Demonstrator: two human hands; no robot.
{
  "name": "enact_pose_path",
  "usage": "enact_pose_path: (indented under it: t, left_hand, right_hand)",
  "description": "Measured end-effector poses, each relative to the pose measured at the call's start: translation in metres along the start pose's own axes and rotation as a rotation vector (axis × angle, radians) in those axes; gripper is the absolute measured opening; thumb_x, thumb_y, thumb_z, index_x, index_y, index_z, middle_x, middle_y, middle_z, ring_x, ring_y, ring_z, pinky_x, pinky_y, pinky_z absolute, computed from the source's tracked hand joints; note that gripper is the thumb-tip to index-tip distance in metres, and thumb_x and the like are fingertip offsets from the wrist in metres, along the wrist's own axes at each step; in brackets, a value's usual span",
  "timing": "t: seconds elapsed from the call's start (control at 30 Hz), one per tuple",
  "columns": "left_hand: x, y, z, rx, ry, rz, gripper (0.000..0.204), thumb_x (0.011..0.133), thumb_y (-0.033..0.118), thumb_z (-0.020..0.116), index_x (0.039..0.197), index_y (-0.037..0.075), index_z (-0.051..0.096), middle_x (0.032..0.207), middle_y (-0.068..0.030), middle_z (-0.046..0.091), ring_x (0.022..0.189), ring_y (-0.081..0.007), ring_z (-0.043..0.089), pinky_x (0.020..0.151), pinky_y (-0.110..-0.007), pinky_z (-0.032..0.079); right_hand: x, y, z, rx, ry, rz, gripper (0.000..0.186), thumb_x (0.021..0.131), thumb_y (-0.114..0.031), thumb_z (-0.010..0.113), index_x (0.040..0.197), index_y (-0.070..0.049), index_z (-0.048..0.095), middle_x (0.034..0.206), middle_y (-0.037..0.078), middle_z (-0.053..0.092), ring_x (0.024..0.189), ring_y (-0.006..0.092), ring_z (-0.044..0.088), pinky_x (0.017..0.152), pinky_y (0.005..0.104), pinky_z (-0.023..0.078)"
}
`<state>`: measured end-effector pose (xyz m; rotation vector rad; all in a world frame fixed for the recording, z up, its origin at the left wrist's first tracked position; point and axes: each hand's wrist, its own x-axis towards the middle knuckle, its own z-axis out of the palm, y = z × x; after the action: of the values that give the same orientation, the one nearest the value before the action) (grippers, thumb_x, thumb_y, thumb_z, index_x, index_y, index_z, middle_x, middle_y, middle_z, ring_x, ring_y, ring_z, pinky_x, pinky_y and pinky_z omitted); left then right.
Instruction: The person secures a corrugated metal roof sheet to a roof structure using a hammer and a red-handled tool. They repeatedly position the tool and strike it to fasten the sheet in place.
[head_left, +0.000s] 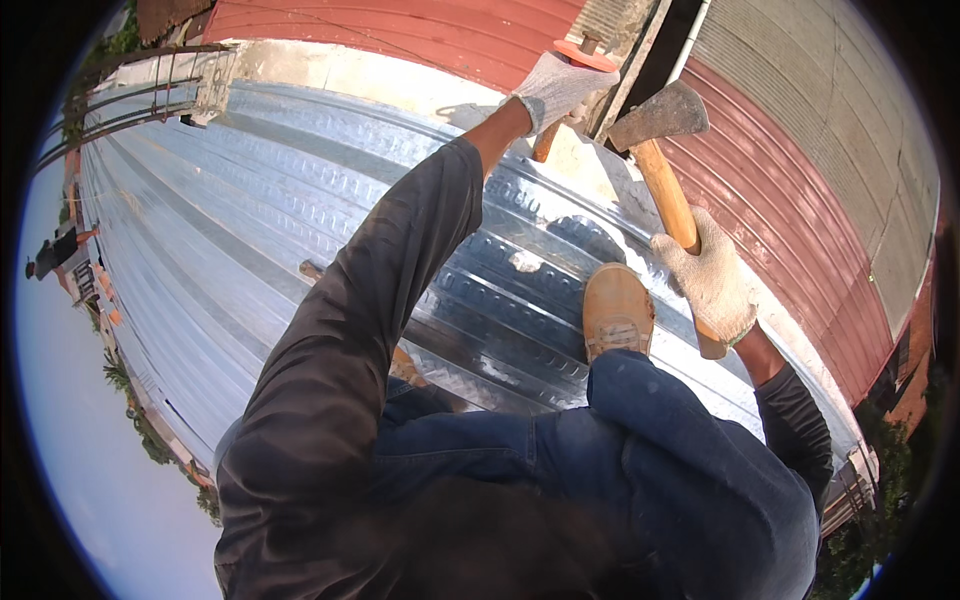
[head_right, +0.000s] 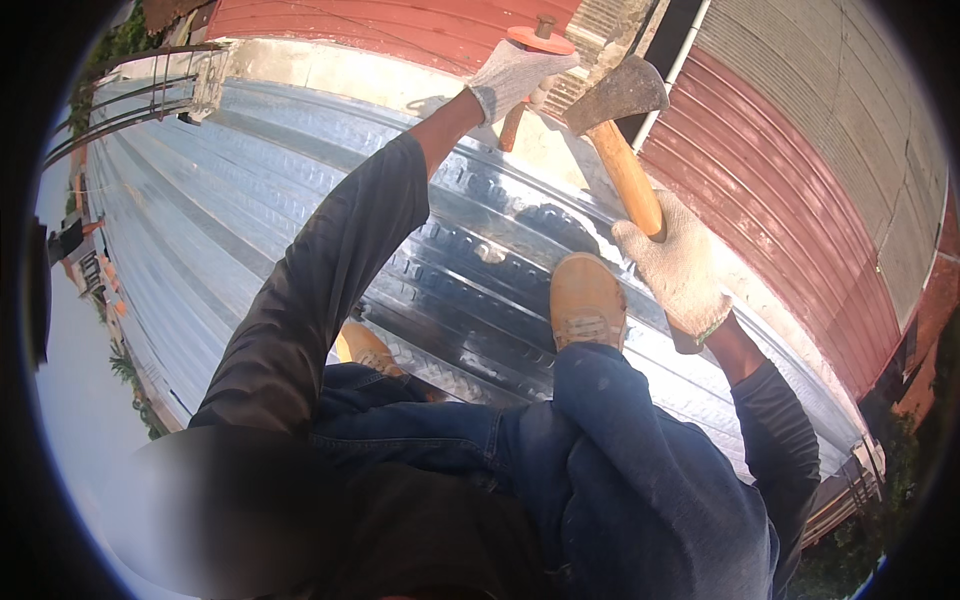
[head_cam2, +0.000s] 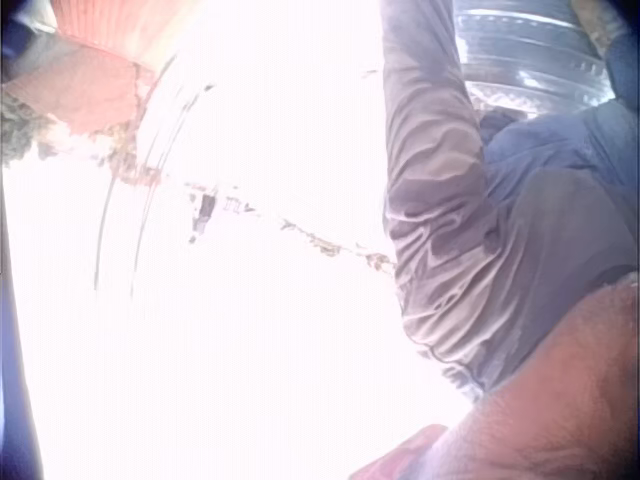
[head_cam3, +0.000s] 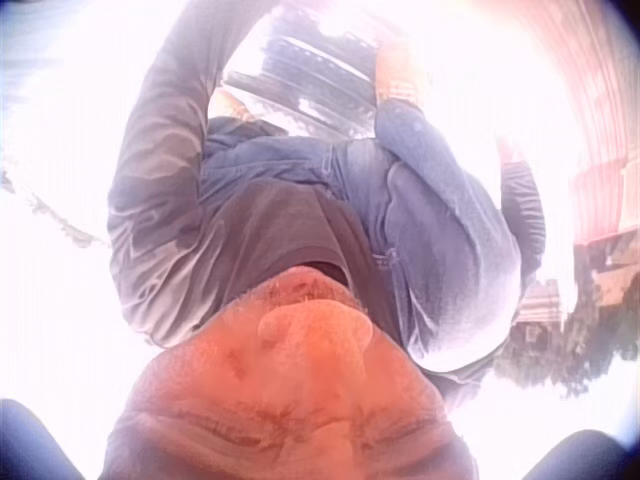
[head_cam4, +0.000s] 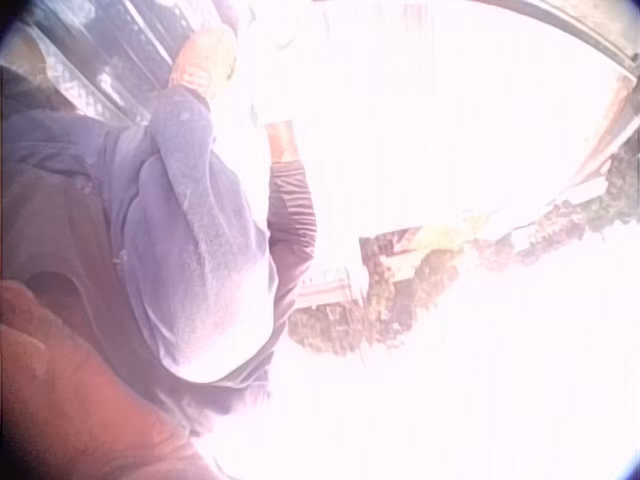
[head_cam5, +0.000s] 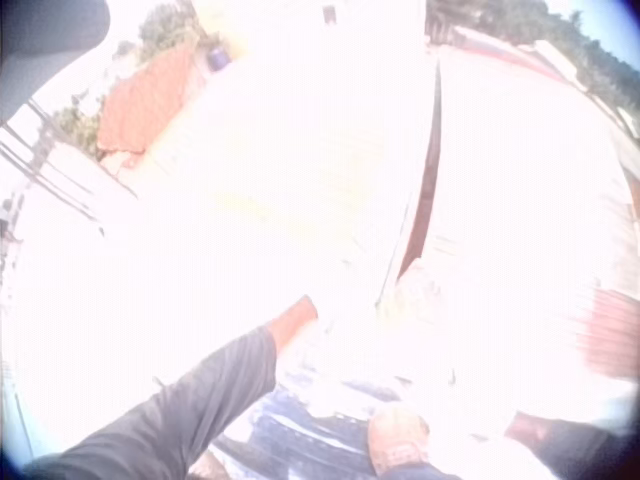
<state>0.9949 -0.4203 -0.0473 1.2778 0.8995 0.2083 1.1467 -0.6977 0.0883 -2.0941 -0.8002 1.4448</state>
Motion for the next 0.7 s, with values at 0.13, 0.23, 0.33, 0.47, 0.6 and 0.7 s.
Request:
enact_pose_path:
  t: [0.13,0.23,0.33,0.47,0.6,0.7]
  left_hand:
    - [0.009,0.002,0.008,0.087,-0.007,0.010,0.029,0.102,0.033,0.085,0.114,0.009,0.075,0.070,0.0032,0.057,0.054,-0.0071,0.052,0.048,-0.029,0.045]
    - [0.018,-0.005,-0.002,-0.020,-0.042,-0.071,0.026,0.103,0.031,0.085,0.112,0.009,0.075,0.068,0.0036,0.055,0.053,-0.0072,0.050,0.048,-0.029,0.042]
    - [0.018,-0.010,-0.008,-0.147,-0.072,-0.068,0.026,0.103,0.032,0.084,0.110,0.008,0.076,0.066,0.0034,0.053,0.052,-0.0074,0.048,0.047,-0.030,0.041]
    - [0.013,-0.004,-0.005,-0.126,-0.054,-0.054,0.030,0.102,0.034,0.085,0.108,0.006,0.076,0.066,0.0019,0.055,0.051,-0.0089,0.049,0.048,-0.033,0.044]
    - [0.018,-0.005,0.000,-0.088,-0.024,-0.034,0.030,0.101,0.035,0.086,0.107,0.007,0.077,0.067,0.0010,0.056,0.051,-0.0109,0.051,0.049,-0.033,0.046]
    - [0.025,-0.015,-0.007,-0.120,-0.017,-0.076,0.030,0.100,0.034,0.085,0.102,0.006,0.077,0.068,0.0004,0.057,0.050,-0.0118,0.053,0.048,-0.033,0.047]
  right_hand:
    - [0.012,-0.012,-0.019,-0.017,0.035,-0.009,0.049,0.103,-0.027,0.084,0.139,0.001,0.066,0.085,0.005,0.070,0.068,0.0060,0.064,0.061,0.0272,0.054]
    - [0.023,-0.041,-0.031,-0.104,0.058,-0.005,0.050,0.103,-0.027,0.085,0.138,0.003,0.066,0.081,0.002,0.067,0.066,0.0048,0.063,0.059,0.0257,0.053]
    - [0.042,-0.050,-0.041,-0.110,0.139,-0.142,0.051,0.101,-0.029,0.086,0.136,0.003,0.067,0.077,-0.001,0.065,0.060,0.0045,0.062,0.052,0.0244,0.050]
    - [0.080,-0.079,-0.063,-0.153,0.254,-0.251,0.050,0.102,-0.036,0.085,0.132,-0.001,0.068,0.075,-0.001,0.066,0.058,0.0053,0.063,0.050,0.0242,0.052]
    - [0.120,-0.097,-0.072,-0.322,0.247,-0.309,0.043,0.102,-0.037,0.079,0.122,0.000,0.070,0.074,0.002,0.067,0.060,0.0096,0.068,0.053,0.0288,0.057]
    - [0.143,-0.099,-0.075,-0.534,0.165,-0.416,0.045,0.101,-0.036,0.077,0.122,0.003,0.071,0.077,0.005,0.070,0.061,0.0130,0.071,0.054,0.0308,0.058]
